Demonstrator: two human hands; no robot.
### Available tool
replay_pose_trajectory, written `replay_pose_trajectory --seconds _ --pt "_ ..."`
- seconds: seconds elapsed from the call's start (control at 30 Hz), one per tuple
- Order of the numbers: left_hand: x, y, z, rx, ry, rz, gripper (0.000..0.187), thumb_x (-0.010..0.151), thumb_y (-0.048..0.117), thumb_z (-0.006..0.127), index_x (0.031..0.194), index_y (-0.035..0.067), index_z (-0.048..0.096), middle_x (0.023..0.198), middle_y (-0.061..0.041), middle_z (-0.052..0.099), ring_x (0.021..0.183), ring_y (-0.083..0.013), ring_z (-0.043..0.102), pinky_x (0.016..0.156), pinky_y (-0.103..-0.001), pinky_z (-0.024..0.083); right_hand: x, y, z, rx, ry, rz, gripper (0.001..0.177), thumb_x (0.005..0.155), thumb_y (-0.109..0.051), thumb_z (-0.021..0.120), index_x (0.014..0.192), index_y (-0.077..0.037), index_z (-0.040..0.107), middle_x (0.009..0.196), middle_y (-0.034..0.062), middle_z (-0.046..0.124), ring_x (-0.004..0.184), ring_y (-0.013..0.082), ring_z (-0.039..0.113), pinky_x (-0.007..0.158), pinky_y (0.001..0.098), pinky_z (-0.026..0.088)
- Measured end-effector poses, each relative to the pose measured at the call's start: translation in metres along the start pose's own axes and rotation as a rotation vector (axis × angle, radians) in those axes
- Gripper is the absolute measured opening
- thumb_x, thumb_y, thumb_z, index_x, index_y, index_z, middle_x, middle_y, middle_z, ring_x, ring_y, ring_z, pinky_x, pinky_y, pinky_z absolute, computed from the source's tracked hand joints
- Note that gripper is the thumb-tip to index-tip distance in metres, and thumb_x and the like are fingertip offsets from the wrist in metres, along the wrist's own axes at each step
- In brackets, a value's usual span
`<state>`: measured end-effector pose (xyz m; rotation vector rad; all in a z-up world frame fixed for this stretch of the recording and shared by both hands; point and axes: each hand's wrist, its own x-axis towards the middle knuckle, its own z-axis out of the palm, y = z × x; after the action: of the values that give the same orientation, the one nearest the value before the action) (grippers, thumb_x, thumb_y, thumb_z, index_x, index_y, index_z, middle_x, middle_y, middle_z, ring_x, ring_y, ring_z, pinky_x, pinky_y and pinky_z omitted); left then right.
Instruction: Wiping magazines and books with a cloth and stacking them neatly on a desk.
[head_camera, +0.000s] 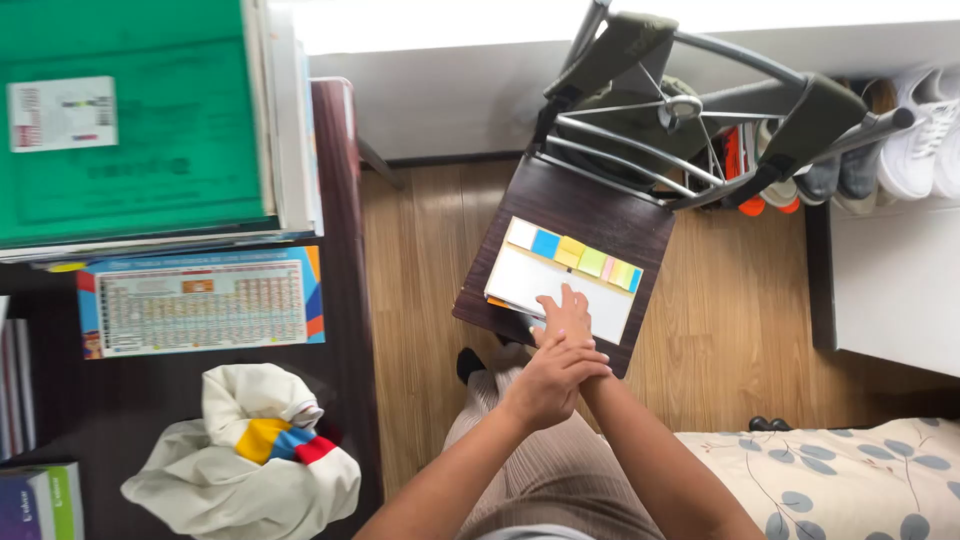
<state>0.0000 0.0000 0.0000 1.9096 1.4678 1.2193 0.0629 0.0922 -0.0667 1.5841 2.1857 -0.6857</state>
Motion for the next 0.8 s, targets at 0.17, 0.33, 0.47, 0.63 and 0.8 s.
replay_pose_trajectory --seconds 0.17,0.33,0.47,0.63,0.8 --pt "-0.025 -0.073 0.041 0.091 -0.003 -0.243 0.043 0.082 0.004 0.057 0.119 0.022 0.068 0.126 0.003 0.068 0.124 -0.0196 0.063 0.106 -0.037 0.047 0.042 0.076 0.044 0.024 -0.084 0.022 0.064 0.084 -0.041 0.077 0.143 -0.03 0.056 0.159 0.0167 0.036 0.147 0.0424 0.032 0.107 0.0576 0.048" --pt "-0.097 -0.178 0.104 -0.037 -0.248 -1.145 0.04 0.084 0.016 0.06 0.12 0.03 0.07 0.124 0.003 0.064 0.124 -0.0214 0.063 0.107 -0.038 0.048 0.124 0.137 0.062 -0.027 -0.108 0.022 0.077 0.075 -0.049 0.081 0.146 -0.034 0.055 0.157 0.012 0.043 0.146 0.0411 0.036 0.108 0.057 0.048" --pt "-0.068 -0.18 0.108 -0.371 0.166 -1.725 0.06 0.091 0.016 0.063 0.149 0.018 0.047 0.136 -0.005 0.066 0.128 -0.022 0.062 0.104 -0.038 0.052 0.182 0.166 0.061 -0.059 -0.032 -0.141 0.1 0.071 -0.054 0.083 0.157 -0.019 0.043 0.155 0.0167 0.049 0.148 0.0442 0.035 0.12 0.063 0.03" --pt "-0.013 -0.154 0.098 -0.535 0.456 -1.814 0.072 0.093 0.01 0.058 0.157 0.008 0.028 0.138 -0.015 0.06 0.125 -0.0259 0.063 0.102 -0.038 0.056 0.22 0.181 0.078 -0.014 -0.19 -0.076 0.099 0.067 -0.062 0.083 0.153 -0.027 0.049 0.139 0.0126 0.062 0.137 0.0402 0.051 0.117 0.0634 0.033" --pt "-0.002 -0.184 0.116 -0.574 0.73 -1.881 0.082 0.097 0.033 0.064 0.161 0.009 0.019 0.163 -0.016 0.025 0.153 -0.0331 0.029 0.123 -0.05 0.037 0.21 0.146 0.033 0.26 -0.219 -0.106 0.089 0.065 -0.044 0.094 0.142 -0.017 0.058 0.132 0.0139 0.061 0.128 0.038 0.057 0.112 0.0462 0.045"
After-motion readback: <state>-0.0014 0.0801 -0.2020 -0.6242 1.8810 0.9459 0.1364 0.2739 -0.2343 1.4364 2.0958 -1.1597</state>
